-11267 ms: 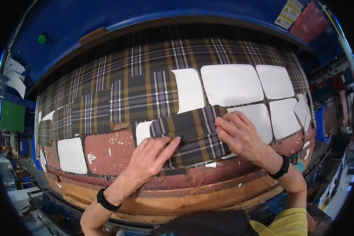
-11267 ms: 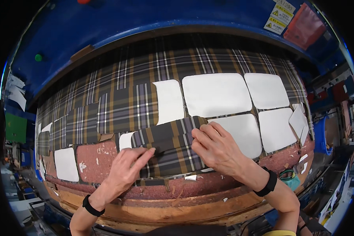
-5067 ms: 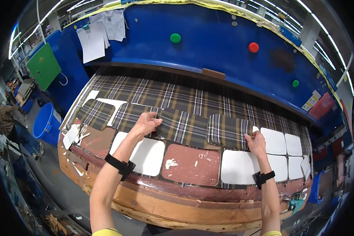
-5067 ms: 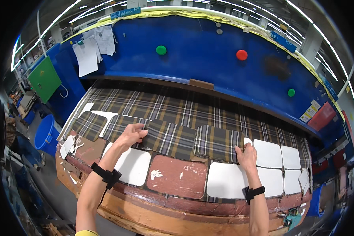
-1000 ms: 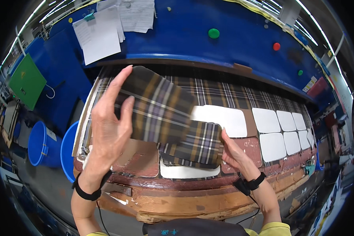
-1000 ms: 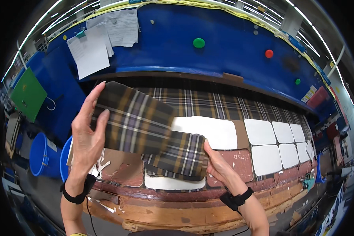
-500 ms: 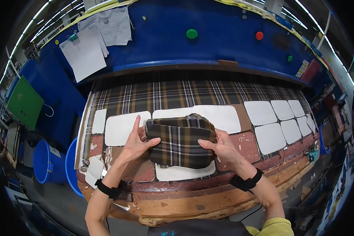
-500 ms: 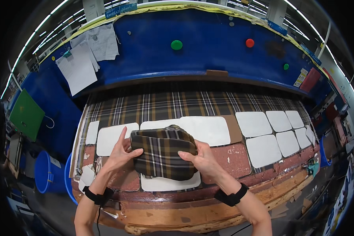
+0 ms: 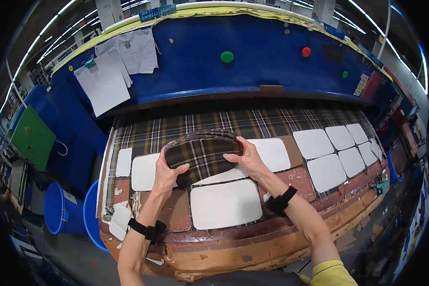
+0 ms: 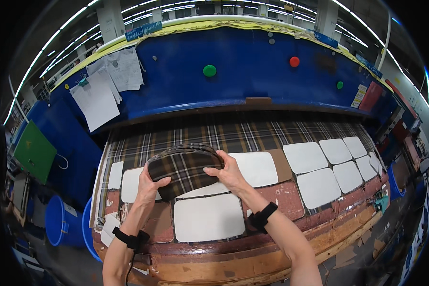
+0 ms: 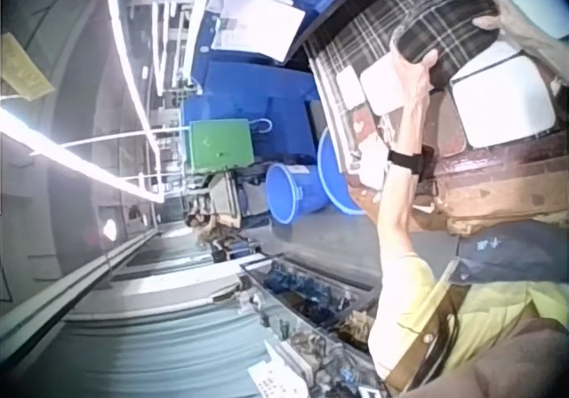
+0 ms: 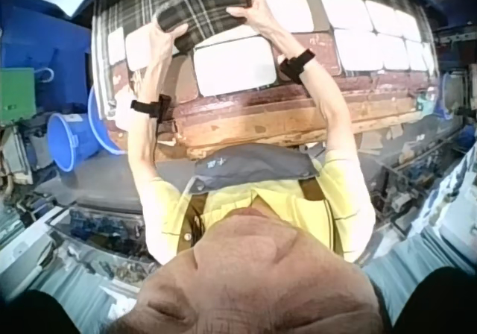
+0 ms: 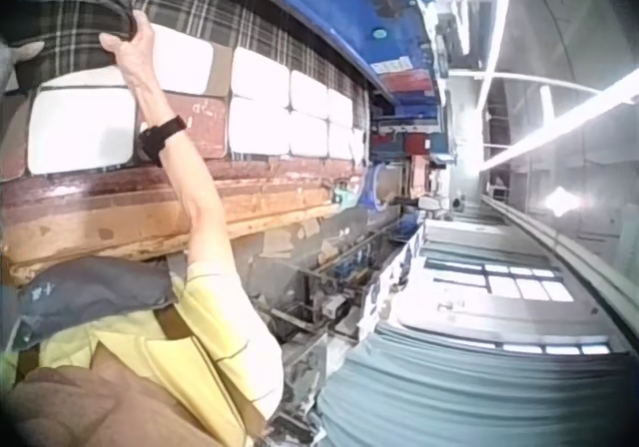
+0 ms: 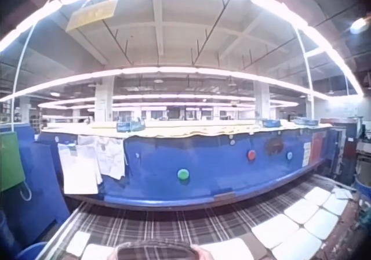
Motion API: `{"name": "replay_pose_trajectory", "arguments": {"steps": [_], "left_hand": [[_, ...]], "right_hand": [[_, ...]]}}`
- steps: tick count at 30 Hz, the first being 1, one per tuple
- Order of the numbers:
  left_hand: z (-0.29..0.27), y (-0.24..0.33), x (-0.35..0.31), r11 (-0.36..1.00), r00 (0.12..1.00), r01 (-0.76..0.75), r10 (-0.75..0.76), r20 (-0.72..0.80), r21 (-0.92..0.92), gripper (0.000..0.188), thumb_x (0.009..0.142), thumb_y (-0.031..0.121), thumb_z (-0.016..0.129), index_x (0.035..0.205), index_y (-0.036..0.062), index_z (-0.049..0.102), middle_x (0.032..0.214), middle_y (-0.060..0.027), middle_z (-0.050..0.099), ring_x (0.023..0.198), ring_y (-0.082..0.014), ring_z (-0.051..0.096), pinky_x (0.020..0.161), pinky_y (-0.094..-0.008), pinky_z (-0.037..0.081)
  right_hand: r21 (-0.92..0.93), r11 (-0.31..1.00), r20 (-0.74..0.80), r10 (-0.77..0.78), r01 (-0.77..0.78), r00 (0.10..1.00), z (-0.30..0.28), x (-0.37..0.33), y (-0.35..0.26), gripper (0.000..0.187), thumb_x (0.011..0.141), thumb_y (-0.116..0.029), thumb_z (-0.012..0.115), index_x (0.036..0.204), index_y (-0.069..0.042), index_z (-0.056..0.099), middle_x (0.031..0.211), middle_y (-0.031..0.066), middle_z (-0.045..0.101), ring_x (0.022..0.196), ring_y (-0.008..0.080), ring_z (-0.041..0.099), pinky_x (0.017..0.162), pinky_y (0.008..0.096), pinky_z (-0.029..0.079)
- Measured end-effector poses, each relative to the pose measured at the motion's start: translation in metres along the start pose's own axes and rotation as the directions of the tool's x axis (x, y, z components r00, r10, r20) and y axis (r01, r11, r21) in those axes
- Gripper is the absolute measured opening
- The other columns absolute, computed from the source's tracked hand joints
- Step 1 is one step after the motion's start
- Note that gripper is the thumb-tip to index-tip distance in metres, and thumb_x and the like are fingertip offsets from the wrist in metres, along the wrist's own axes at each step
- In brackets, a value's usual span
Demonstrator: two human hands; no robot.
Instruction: The person uses a blue plastic template to align and cut plaid fabric pieces on a wooden workbench. They then fold the cut fabric pieces into small pouches and stack them on a metal table. The process involves repetitive cutting, folding, and stacking of the fabric items.
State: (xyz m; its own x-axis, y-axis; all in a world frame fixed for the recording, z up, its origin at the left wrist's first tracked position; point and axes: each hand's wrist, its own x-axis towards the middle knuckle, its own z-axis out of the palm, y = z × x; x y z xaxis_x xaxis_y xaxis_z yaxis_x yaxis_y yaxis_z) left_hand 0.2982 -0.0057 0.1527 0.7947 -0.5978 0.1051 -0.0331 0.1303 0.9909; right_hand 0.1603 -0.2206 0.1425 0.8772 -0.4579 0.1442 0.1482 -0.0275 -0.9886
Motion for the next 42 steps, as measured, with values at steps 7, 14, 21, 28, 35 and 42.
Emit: {"name": "replay_pose_trajectory", "arguments": {"steps": [7, 14, 21, 28, 35, 42], "left_hand": [[-0.002, 0.007, -0.003, 0.991, 0.992, -0.12, 0.122, -0.024, 0.061, 0.074, 0.069, -0.017, 0.068, 0.135, 0.0109, 0.05, 0.112, -0.007, 0.062, 0.1, -0.0165, 0.061, 0.091, -0.0283, 0.051], [0.013, 0.013, -0.004, 0.998, 0.998, -0.055, 0.056, -0.022, 0.023, 0.073, 0.066, -0.018, 0.065, 0.132, 0.0118, 0.054, 0.094, 0.0007, 0.054, 0.092, -0.0113, 0.057, 0.085, -0.0248, 0.049], [-0.011, 0.002, 0.004, 0.976, 0.99, -0.116, 0.098, 0.104, 0.185, 0.071, 0.065, -0.018, 0.065, 0.13, 0.0106, 0.056, 0.097, 0.0003, 0.056, 0.094, -0.0114, 0.056, 0.09, -0.0246, 0.046], [0.014, 0.021, -0.006, 0.999, 0.993, -0.003, -0.003, -0.122, -0.047, 0.049, 0.087, 0.019, 0.07, 0.132, 0.0082, 0.055, 0.111, -0.0052, 0.06, 0.108, -0.0159, 0.054, 0.1, -0.029, 0.039], [0.009, 0.006, 0.003, 0.998, 0.987, -0.01, -0.001, -0.158, -0.064, 0.034, 0.096, 0.022, 0.052, 0.123, 0.0044, 0.061, 0.108, -0.0041, 0.06, 0.104, -0.0137, 0.053, 0.099, -0.027, 0.037], [0.003, 0.005, -0.004, 0.995, 0.994, -0.097, 0.097, -0.056, 0.009, 0.038, 0.097, 0.027, 0.057, 0.126, 0.0032, 0.058, 0.119, -0.0062, 0.059, 0.112, -0.0148, 0.052, 0.101, -0.027, 0.037]], "right_hand": [[0.019, 1.0, -0.06, 0.024, -0.023, 0.998, 0.014, -0.011, -0.011, 0.024, 0.081, -0.008, 0.077, 0.099, -0.006, 0.061, 0.087, -0.0022, 0.062, 0.079, 0.0065, 0.054, 0.073, 0.0221, 0.043], [-0.093, 0.994, -0.084, 0.043, -0.05, 0.996, 0.017, -0.003, -0.019, 0.022, 0.082, -0.01, 0.077, 0.098, -0.006, 0.064, 0.083, -0.0019, 0.063, 0.079, 0.0071, 0.057, 0.072, 0.0219, 0.045], [-0.041, 0.998, -0.006, 0.046, -0.046, 0.999, 0.012, -0.004, -0.028, 0.024, 0.081, -0.017, 0.079, 0.094, -0.003, 0.066, 0.081, -0.0007, 0.064, 0.075, 0.0079, 0.056, 0.07, 0.0231, 0.045], [-0.122, 0.991, -0.021, 0.059, -0.061, 0.998, 0.009, -0.002, -0.018, 0.028, 0.083, -0.024, 0.078, 0.095, -0.002, 0.067, 0.077, -0.0015, 0.062, 0.072, 0.0069, 0.053, 0.068, 0.0228, 0.042], [-0.14, 0.99, -0.143, -0.049, 0.029, 0.988, 0.022, -0.002, -0.022, 0.034, 0.092, -0.033, 0.069, 0.09, 0.0, 0.067, 0.073, -0.0028, 0.058, 0.072, 0.0051, 0.047, 0.066, 0.022, 0.038], [-0.251, 0.953, -0.142, -0.209, 0.169, 0.967, 0.02, 0.003, -0.019, 0.026, 0.093, -0.024, 0.066, 0.091, 0.002, 0.066, 0.076, -0.0007, 0.059, 0.076, 0.0069, 0.051, 0.071, 0.0237, 0.043]]}}
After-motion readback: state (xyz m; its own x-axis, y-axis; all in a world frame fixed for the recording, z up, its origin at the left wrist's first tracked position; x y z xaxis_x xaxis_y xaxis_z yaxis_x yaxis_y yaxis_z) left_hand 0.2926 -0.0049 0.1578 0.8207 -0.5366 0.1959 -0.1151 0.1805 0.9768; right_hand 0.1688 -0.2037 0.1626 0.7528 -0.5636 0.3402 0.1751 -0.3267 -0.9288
